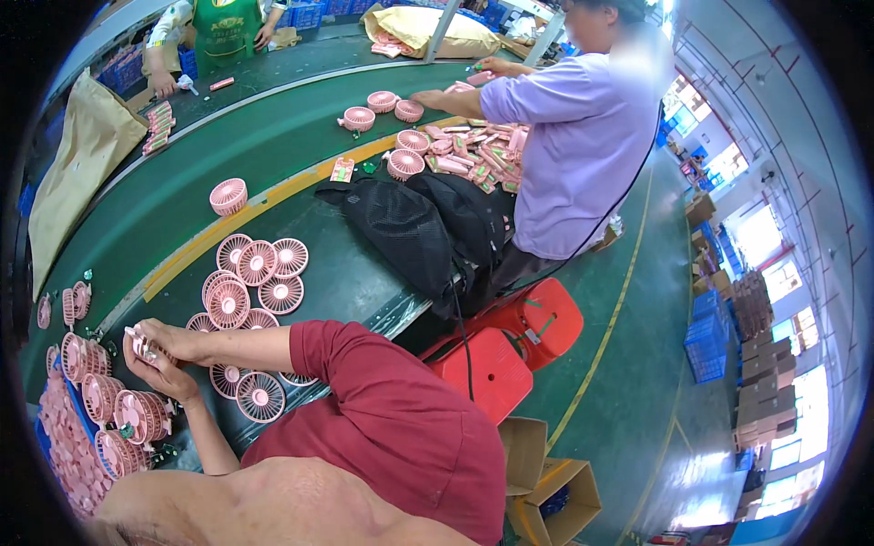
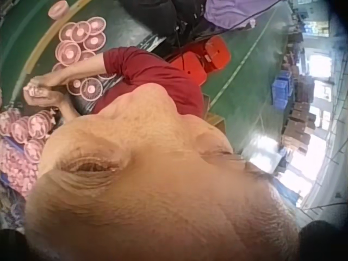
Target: The person assembles handheld mini fans by fitting and pressing plastic protective grilles onto the fan motor bodies by hand, then places the assembled units along the conveyor line.
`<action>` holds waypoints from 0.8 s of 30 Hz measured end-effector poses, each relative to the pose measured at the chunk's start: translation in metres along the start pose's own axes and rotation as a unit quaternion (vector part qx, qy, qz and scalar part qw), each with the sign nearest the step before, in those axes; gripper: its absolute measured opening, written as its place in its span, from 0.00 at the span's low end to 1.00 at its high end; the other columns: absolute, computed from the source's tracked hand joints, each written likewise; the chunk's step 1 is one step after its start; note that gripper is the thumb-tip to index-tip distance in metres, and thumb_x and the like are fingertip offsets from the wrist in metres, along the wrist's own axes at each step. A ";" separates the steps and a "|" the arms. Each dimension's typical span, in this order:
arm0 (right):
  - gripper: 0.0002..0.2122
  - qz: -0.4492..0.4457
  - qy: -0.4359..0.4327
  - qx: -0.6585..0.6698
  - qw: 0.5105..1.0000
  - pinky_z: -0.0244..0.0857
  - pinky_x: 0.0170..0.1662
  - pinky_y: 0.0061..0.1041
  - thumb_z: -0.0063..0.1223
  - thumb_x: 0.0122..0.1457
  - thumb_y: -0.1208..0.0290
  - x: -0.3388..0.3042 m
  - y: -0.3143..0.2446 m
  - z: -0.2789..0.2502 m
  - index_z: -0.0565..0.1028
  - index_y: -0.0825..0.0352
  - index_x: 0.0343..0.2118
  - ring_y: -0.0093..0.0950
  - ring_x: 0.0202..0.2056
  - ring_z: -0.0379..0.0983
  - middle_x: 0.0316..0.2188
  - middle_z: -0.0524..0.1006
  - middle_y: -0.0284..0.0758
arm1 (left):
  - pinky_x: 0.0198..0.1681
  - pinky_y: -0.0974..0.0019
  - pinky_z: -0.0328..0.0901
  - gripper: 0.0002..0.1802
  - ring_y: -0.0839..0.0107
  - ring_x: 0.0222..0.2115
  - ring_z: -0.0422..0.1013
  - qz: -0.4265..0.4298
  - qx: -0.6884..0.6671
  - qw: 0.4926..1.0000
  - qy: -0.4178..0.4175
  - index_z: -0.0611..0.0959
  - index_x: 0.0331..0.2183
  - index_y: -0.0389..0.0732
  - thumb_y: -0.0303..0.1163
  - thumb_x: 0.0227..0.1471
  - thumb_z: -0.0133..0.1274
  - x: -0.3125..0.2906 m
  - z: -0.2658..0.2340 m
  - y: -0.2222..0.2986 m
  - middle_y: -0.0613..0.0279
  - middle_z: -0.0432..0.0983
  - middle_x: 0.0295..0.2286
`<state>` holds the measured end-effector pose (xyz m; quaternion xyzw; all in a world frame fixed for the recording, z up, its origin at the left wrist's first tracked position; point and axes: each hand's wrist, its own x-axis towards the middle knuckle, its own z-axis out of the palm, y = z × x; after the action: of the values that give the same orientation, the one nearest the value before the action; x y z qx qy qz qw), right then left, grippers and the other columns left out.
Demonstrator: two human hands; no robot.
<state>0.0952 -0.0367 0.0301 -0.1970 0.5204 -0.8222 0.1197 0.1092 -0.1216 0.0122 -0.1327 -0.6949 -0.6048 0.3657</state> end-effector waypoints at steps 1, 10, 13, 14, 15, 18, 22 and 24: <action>0.25 -0.004 0.002 -0.069 0.998 0.58 0.56 0.27 0.33 0.67 0.49 0.002 0.005 -0.009 0.57 0.63 0.59 0.24 0.53 0.62 0.50 0.67 0.37 | 0.54 0.60 0.61 0.26 0.62 0.50 0.66 -0.095 -0.075 0.993 0.006 0.64 0.55 0.32 0.35 0.58 0.39 -0.003 0.003 -0.002 0.52 0.65 0.51; 0.31 -0.086 0.042 -0.164 0.982 0.49 0.63 0.31 0.40 0.64 0.53 0.003 0.019 0.016 0.50 0.73 0.61 0.38 0.63 0.54 0.59 0.57 0.50 | 0.55 0.60 0.62 0.20 0.63 0.48 0.68 -0.128 -0.117 0.983 0.067 0.68 0.51 0.34 0.37 0.63 0.39 -0.003 -0.014 -0.054 0.51 0.69 0.47; 0.23 -0.303 0.127 -0.350 0.877 0.48 0.64 0.33 0.39 0.64 0.62 0.028 0.073 -0.019 0.60 0.71 0.58 0.43 0.61 0.55 0.57 0.61 0.48 | 0.55 0.58 0.62 0.25 0.60 0.49 0.67 -0.059 -0.129 0.990 0.026 0.66 0.53 0.33 0.36 0.58 0.48 0.003 0.003 -0.049 0.49 0.68 0.50; 0.22 -0.295 0.129 -0.361 0.875 0.49 0.63 0.35 0.40 0.64 0.63 0.027 0.064 -0.021 0.61 0.71 0.57 0.45 0.59 0.57 0.56 0.62 0.49 | 0.55 0.59 0.62 0.25 0.61 0.49 0.67 -0.067 -0.092 0.993 0.020 0.67 0.53 0.33 0.35 0.58 0.49 0.008 0.003 -0.046 0.50 0.68 0.50; 0.21 -0.270 0.146 -0.365 0.879 0.51 0.61 0.35 0.41 0.63 0.63 0.027 0.054 -0.032 0.62 0.70 0.55 0.46 0.56 0.60 0.53 0.64 0.49 | 0.54 0.60 0.61 0.23 0.62 0.49 0.67 -0.054 -0.096 0.994 0.005 0.68 0.52 0.33 0.33 0.58 0.48 0.013 0.019 -0.035 0.51 0.69 0.49; 0.20 -0.075 0.116 -0.187 0.973 0.58 0.55 0.27 0.38 0.67 0.59 0.034 0.007 -0.019 0.63 0.70 0.54 0.31 0.50 0.65 0.47 0.68 0.41 | 0.55 0.63 0.59 0.20 0.64 0.49 0.66 -0.085 -0.060 0.994 0.017 0.69 0.51 0.31 0.31 0.60 0.43 0.029 0.010 -0.034 0.52 0.69 0.48; 0.21 -0.075 0.146 -0.212 0.963 0.68 0.44 0.31 0.51 0.60 0.58 0.055 -0.006 -0.067 0.68 0.72 0.48 0.34 0.42 0.74 0.41 0.75 0.44 | 0.60 0.61 0.52 0.25 0.61 0.56 0.59 -0.145 -0.002 0.984 -0.107 0.64 0.57 0.31 0.36 0.63 0.41 0.018 0.010 -0.044 0.49 0.63 0.54; 0.25 -0.121 0.248 -0.452 0.848 0.68 0.45 0.35 0.57 0.54 0.57 0.066 -0.014 -0.130 0.68 0.72 0.48 0.43 0.43 0.74 0.40 0.75 0.49 | 0.59 0.57 0.54 0.28 0.51 0.58 0.56 -0.007 0.154 0.972 -0.175 0.65 0.57 0.33 0.36 0.59 0.47 0.000 0.028 -0.034 0.42 0.57 0.57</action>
<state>-0.0224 0.0476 0.0062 -0.0807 0.8191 -0.5251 -0.2164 0.0779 -0.1033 -0.0130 -0.1733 -0.8340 -0.4603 0.2500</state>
